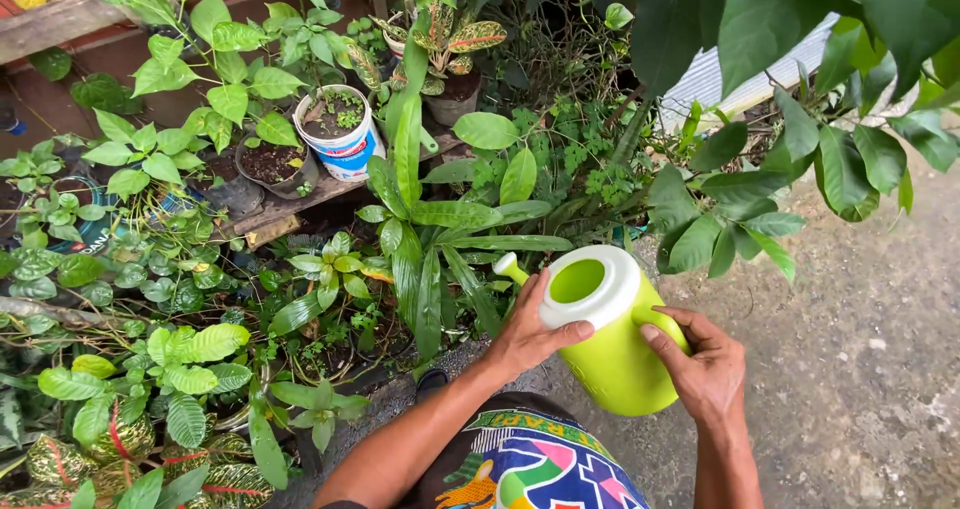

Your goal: Watering various potted and garden plants using a watering can.

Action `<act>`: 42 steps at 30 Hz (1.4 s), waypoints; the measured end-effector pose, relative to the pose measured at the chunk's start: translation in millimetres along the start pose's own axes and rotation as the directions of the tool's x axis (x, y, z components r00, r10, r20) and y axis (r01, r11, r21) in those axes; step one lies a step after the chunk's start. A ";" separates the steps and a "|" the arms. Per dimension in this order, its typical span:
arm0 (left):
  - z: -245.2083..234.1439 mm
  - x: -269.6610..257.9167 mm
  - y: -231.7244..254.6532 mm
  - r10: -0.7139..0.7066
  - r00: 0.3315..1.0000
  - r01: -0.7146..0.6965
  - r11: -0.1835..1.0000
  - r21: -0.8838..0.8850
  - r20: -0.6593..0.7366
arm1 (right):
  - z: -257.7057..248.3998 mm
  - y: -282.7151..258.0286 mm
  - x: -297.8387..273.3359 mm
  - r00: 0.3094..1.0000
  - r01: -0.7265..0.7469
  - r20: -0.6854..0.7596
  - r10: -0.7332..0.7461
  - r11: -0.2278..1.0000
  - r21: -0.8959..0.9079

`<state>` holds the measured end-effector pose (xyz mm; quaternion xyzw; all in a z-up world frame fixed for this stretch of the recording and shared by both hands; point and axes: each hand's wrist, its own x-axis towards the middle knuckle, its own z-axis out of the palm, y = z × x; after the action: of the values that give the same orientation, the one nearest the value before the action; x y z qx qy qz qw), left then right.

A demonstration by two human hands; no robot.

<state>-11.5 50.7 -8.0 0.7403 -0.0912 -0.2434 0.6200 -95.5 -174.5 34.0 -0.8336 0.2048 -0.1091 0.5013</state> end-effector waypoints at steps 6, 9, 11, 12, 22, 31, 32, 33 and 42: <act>12.5 -7.6 5.0 0.053 0.999 -0.053 0.999 0.012 -0.001 | -9.4 21.2 -8.5 0.993 0.112 0.000 -0.114 0.976 0.188; 15.5 -12.5 12.0 0.095 0.995 -0.095 0.995 0.031 -0.020 | -13.8 25.2 -9.9 0.990 0.137 0.009 -0.142 0.967 0.215; 16.9 -11.4 8.2 0.130 0.991 -0.129 0.991 0.043 -0.038 | -13.1 26.9 -9.9 0.991 0.130 0.007 -0.135 0.966 0.224; 17.5 -10.4 6.5 0.166 0.984 -0.164 0.985 0.051 -0.057 | -13.0 27.1 -9.2 0.992 0.124 0.007 -0.129 0.966 0.229; -8.1 -12.2 15.5 0.190 0.978 -0.196 0.978 -0.068 -0.080 | 4.2 -1.5 2.9 0.990 0.118 0.059 -0.131 0.977 0.180; -31.4 0.4 -13.9 -0.054 0.998 0.042 0.938 -0.345 -0.027 | 31.0 -45.6 20.5 0.988 0.029 0.152 -0.011 0.992 -0.119; -34.6 1.7 -14.6 -0.103 0.995 0.096 0.902 -0.421 0.006 | 34.6 -49.7 22.8 0.988 0.026 0.152 -0.003 0.989 -0.147; -37.7 2.9 -15.2 -0.148 0.988 0.149 0.858 -0.492 0.042 | 38.1 -53.8 25.1 0.988 0.023 0.152 0.004 0.984 -0.174; -59.8 8.6 -25.4 -0.155 0.982 0.188 0.758 -0.624 0.107 | 62.4 -80.2 37.0 0.982 0.057 0.189 0.006 0.943 -0.327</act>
<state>20.0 104.6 -27.9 0.4884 0.0487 -0.3335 0.8049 -19.7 -108.7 74.2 -0.9151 0.1612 -0.0011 0.3697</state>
